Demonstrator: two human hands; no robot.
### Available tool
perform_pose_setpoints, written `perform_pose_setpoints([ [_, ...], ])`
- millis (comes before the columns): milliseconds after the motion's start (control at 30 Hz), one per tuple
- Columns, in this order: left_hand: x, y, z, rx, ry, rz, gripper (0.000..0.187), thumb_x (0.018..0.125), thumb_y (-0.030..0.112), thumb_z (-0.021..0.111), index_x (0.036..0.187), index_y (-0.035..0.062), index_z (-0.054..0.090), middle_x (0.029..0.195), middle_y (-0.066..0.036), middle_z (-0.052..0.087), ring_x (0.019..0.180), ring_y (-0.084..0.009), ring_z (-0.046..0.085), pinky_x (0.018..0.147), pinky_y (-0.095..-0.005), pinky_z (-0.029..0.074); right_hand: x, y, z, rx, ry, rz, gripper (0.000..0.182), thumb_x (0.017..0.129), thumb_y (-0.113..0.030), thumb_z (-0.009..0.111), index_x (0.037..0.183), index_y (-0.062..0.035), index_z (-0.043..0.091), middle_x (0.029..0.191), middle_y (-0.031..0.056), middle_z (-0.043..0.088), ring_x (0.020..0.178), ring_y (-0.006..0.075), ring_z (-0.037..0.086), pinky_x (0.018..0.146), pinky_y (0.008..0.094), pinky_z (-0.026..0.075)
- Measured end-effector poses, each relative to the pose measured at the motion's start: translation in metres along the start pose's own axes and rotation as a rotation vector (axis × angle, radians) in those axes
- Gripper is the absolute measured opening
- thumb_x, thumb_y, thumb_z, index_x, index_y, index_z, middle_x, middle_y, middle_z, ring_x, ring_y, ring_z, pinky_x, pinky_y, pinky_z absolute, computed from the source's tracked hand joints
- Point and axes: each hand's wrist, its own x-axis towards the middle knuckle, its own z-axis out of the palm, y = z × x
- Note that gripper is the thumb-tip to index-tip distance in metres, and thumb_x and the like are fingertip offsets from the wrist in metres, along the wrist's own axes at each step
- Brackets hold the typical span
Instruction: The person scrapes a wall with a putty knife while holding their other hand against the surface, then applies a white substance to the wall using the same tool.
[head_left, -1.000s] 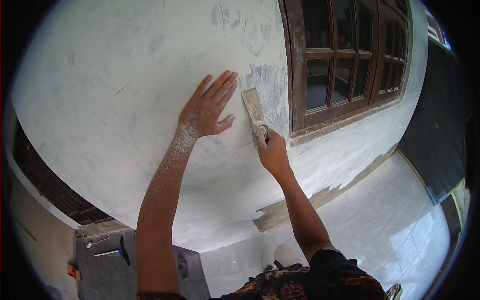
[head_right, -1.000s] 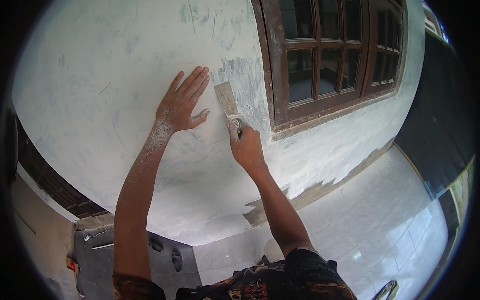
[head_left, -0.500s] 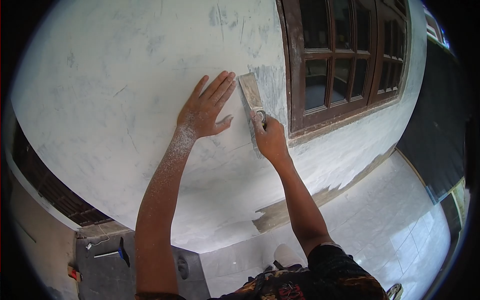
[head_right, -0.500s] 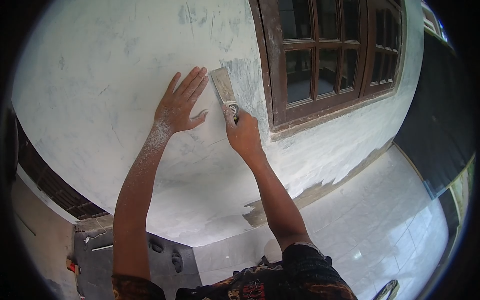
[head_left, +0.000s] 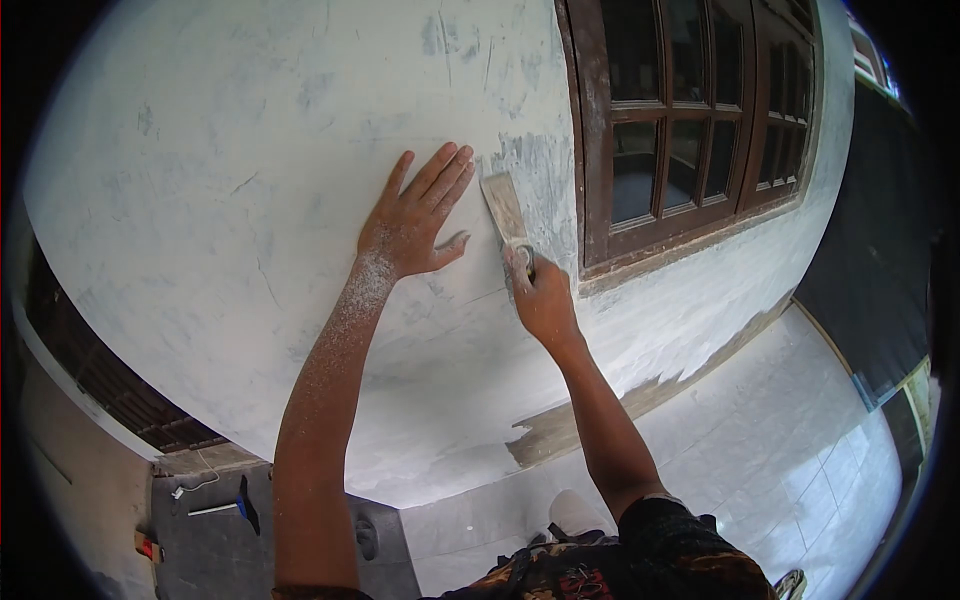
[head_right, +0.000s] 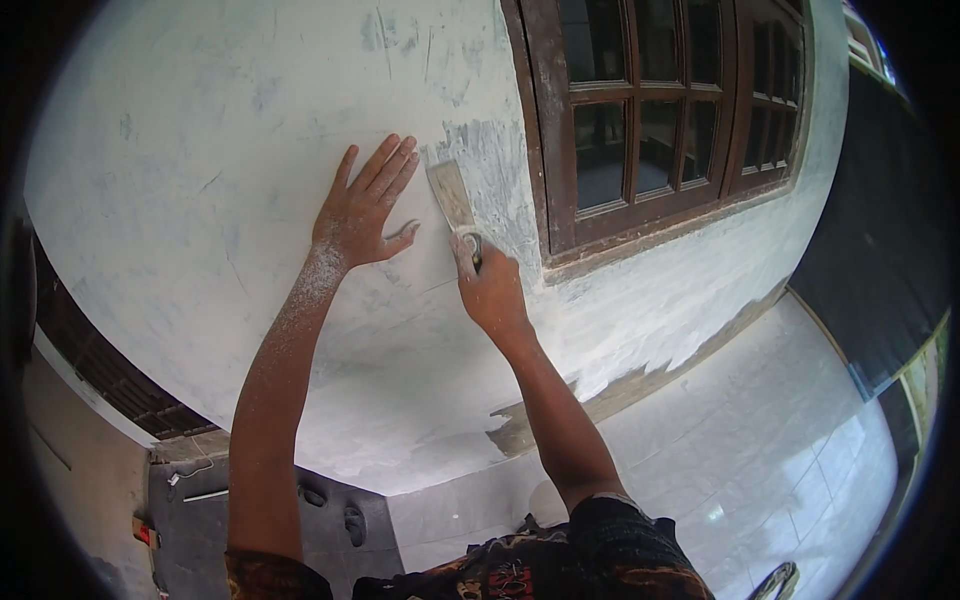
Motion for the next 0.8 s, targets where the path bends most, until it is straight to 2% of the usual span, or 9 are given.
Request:
perform_pose_setpoints([
  [33,0.000,0.000,0.000,-0.012,0.011,-0.006,0.091,0.081,0.058,0.060,0.152,0.0126,0.026,0.160,-0.002,0.019,0.149,-0.0169,0.011,0.122,-0.0506,0.005,-0.004,0.010,0.004,0.015,0.023,-0.017,0.045,0.097,-0.034,0.057,0.079,0.0071,0.061,0.063,0.0283,0.056,0.060,0.0457,0.059,0.054,0.0473,0.042],
  [233,0.001,0.001,0.000,-0.001,-0.007,-0.027,0.091,0.081,0.059,0.060,0.152,0.0122,0.027,0.160,-0.003,0.019,0.149,-0.0175,0.010,0.121,-0.0513,0.005,0.015,-0.026,-0.001,0.036,0.002,-0.008,0.044,0.097,-0.035,0.058,0.083,0.0069,0.062,0.065,0.0287,0.058,0.065,0.0475,0.060,0.056,0.0477,0.044],
  [467,0.001,0.001,0.001,-0.016,0.009,-0.030,0.092,0.081,0.057,0.061,0.152,0.0122,0.025,0.160,-0.003,0.018,0.149,-0.0182,0.010,0.121,-0.0517,0.006,0.005,-0.014,-0.004,0.014,0.005,0.060,0.044,0.097,-0.034,0.058,0.083,0.0074,0.061,0.064,0.0290,0.058,0.065,0.0476,0.060,0.057,0.0479,0.044],
  [533,0.001,0.001,0.002,-0.019,0.011,-0.032,0.092,0.081,0.057,0.061,0.152,0.0122,0.024,0.160,-0.004,0.018,0.149,-0.0188,0.010,0.121,-0.0517,0.006,0.019,-0.031,-0.006,0.036,0.025,-0.047,0.045,0.097,-0.034,0.058,0.082,0.0089,0.061,0.064,0.0298,0.058,0.064,0.0479,0.060,0.056,0.0480,0.044],
  [800,0.002,0.000,0.002,-0.043,0.021,-0.041,0.093,0.080,0.057,0.062,0.152,0.0120,0.024,0.161,-0.005,0.017,0.149,-0.0197,0.010,0.121,-0.0516,0.006,0.007,-0.014,-0.002,0.035,0.037,-0.012,0.044,0.097,-0.033,0.057,0.082,0.0074,0.062,0.064,0.0287,0.058,0.064,0.0492,0.059,0.055,0.0482,0.043],
])
